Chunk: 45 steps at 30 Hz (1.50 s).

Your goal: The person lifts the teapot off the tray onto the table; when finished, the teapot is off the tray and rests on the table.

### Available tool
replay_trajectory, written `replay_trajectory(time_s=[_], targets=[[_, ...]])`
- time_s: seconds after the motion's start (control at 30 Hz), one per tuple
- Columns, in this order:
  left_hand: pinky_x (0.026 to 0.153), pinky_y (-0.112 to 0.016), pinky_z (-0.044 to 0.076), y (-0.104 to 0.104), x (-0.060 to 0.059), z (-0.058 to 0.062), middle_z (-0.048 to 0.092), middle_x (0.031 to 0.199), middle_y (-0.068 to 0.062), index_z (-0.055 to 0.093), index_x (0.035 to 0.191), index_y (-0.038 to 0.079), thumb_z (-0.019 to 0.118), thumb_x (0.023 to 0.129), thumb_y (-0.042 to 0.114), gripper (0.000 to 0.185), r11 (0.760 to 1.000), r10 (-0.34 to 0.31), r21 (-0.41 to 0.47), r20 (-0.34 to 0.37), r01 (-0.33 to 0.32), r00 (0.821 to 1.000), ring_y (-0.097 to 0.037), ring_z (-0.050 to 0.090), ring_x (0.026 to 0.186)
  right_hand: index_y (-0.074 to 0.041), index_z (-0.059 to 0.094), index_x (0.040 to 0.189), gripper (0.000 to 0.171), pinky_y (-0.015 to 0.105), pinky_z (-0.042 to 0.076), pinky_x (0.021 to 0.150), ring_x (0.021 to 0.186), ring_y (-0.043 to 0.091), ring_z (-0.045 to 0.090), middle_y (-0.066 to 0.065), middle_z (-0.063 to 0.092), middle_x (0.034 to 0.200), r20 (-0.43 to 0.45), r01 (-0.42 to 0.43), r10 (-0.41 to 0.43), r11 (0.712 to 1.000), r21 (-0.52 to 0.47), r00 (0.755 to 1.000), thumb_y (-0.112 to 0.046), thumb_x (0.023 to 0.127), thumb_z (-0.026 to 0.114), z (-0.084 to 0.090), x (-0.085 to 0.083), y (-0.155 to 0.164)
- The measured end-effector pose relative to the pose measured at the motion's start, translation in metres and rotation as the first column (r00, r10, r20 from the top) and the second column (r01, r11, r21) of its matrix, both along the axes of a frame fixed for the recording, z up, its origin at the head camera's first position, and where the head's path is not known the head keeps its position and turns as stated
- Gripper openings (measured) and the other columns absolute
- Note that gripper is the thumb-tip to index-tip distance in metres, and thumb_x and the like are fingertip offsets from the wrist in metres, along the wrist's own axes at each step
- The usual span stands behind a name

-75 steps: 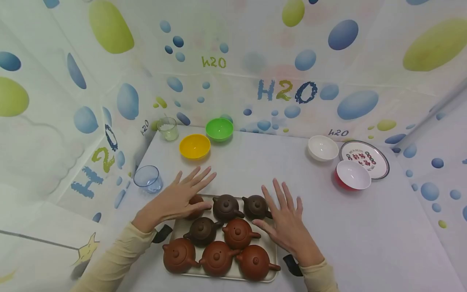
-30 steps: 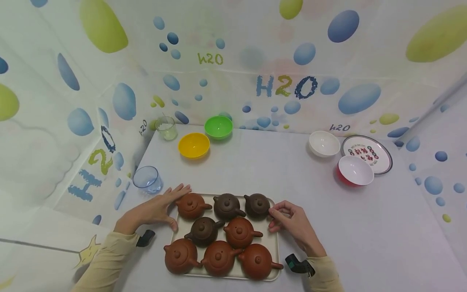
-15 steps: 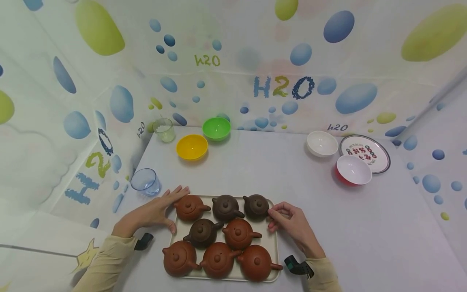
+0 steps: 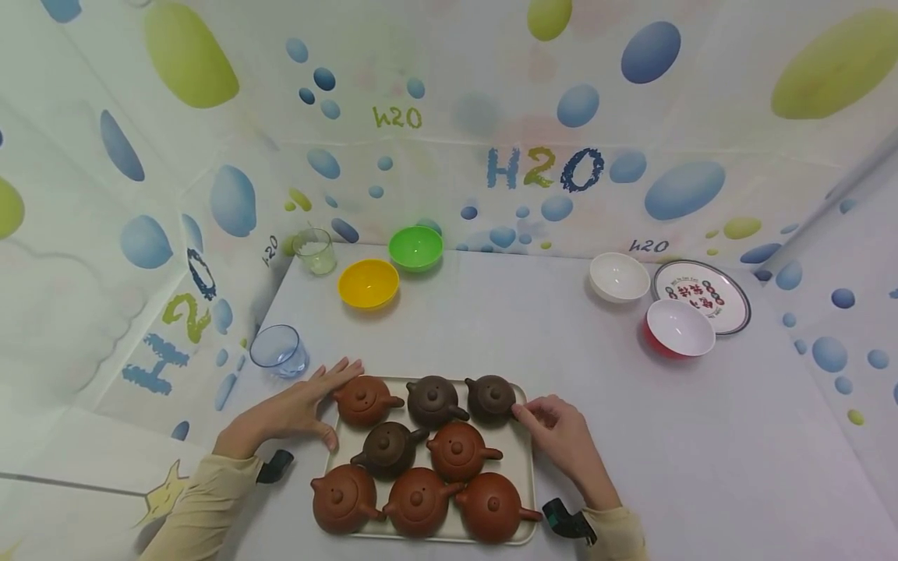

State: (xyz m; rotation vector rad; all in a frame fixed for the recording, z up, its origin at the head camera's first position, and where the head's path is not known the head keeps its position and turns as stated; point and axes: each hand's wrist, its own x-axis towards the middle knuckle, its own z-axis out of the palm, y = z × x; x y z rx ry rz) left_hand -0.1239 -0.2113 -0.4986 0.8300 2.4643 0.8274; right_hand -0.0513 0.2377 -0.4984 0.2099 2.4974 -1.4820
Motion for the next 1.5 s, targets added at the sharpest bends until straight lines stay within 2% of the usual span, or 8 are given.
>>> replay_trajectory(time_s=[0.27,0.5,0.6,0.7,0.83,1.13,1.33,1.5], targets=[[0.131,-0.071,0.015,-0.003,0.001,-0.004,0.032,0.174,-0.023,0.034,0.166,0.000,0.100,0.061,0.035,0.129,1.000,0.011,-0.004,0.014,-0.011,1.000,-0.051,0.021,0.163,-0.008,0.075,0.096,0.034,0.021,0.040,0.044,0.047,0.009,0.049,0.006,0.069,0.074,0.048,-0.086,0.085,0.996,0.013,0.995,-0.038,0.107,0.065,0.004,0.001,-0.003],[0.132,-0.070,0.014,-0.003,0.002,-0.005,0.032,0.174,-0.024,0.034,0.165,-0.002,0.100,0.060,0.034,0.129,1.000,0.008,0.005,0.014,-0.008,1.000,-0.050,0.021,0.163,-0.005,0.075,0.107,0.041,0.019,0.033,0.040,0.044,0.006,0.041,0.008,0.072,0.075,0.111,-0.140,0.153,0.983,-0.119,0.982,-0.042,0.110,0.059,0.003,0.003,-0.001],[0.131,-0.070,0.015,-0.002,0.002,-0.004,0.033,0.173,-0.024,0.034,0.165,-0.002,0.100,0.061,0.036,0.129,1.000,0.005,0.005,0.010,-0.005,1.000,-0.051,0.022,0.163,0.000,0.071,0.108,0.044,0.017,0.032,0.040,0.044,0.004,0.039,0.005,0.069,0.075,0.133,-0.197,0.226,0.959,-0.202,0.965,-0.041,0.112,0.055,0.002,0.004,0.001],[0.132,-0.069,0.015,-0.001,0.002,-0.004,0.032,0.174,-0.024,0.034,0.165,-0.002,0.100,0.061,0.035,0.129,1.000,0.008,0.006,0.021,-0.008,1.000,-0.050,0.022,0.163,0.007,0.067,0.109,0.048,0.015,0.031,0.040,0.043,0.002,0.037,0.000,0.068,0.074,0.143,-0.266,0.318,0.917,-0.299,0.937,-0.038,0.114,0.052,0.001,0.003,0.003],[0.132,-0.069,0.013,-0.002,0.003,-0.004,0.031,0.174,-0.023,0.033,0.166,-0.001,0.100,0.061,0.034,0.129,1.000,0.015,-0.003,0.034,-0.015,0.999,-0.050,0.020,0.164,0.013,0.063,0.111,0.051,0.014,0.032,0.041,0.041,-0.001,0.038,-0.004,0.069,0.073,0.154,-0.293,0.376,0.873,-0.390,0.914,-0.036,0.114,0.050,-0.001,0.003,0.004],[0.132,-0.071,0.013,-0.002,0.000,-0.004,0.031,0.174,-0.023,0.033,0.166,-0.001,0.100,0.062,0.034,0.129,1.000,0.008,0.000,0.032,-0.008,0.999,-0.051,0.020,0.163,0.015,0.060,0.111,0.053,0.015,0.030,0.041,0.041,-0.001,0.040,-0.005,0.074,0.075,0.146,-0.259,0.352,0.862,-0.436,0.925,-0.037,0.114,0.051,0.007,0.005,0.010],[0.132,-0.071,0.012,-0.002,0.000,-0.002,0.029,0.175,-0.022,0.032,0.167,0.000,0.100,0.062,0.033,0.129,1.000,0.017,0.005,0.044,-0.017,0.999,-0.051,0.018,0.164,0.017,0.061,0.111,0.056,0.016,0.029,0.040,0.041,0.001,0.040,-0.003,0.075,0.075,0.122,-0.222,0.291,0.891,-0.397,0.949,-0.038,0.113,0.053,0.015,0.004,0.014],[0.132,-0.071,0.011,-0.002,0.000,-0.002,0.029,0.175,-0.022,0.032,0.167,0.000,0.100,0.062,0.033,0.129,1.000,0.021,0.005,0.045,-0.022,0.999,-0.051,0.018,0.164,0.015,0.063,0.112,0.056,0.016,0.029,0.039,0.041,0.003,0.040,-0.001,0.075,0.074,0.083,-0.144,0.185,0.924,-0.355,0.979,-0.040,0.113,0.053,0.014,-0.005,0.013]])
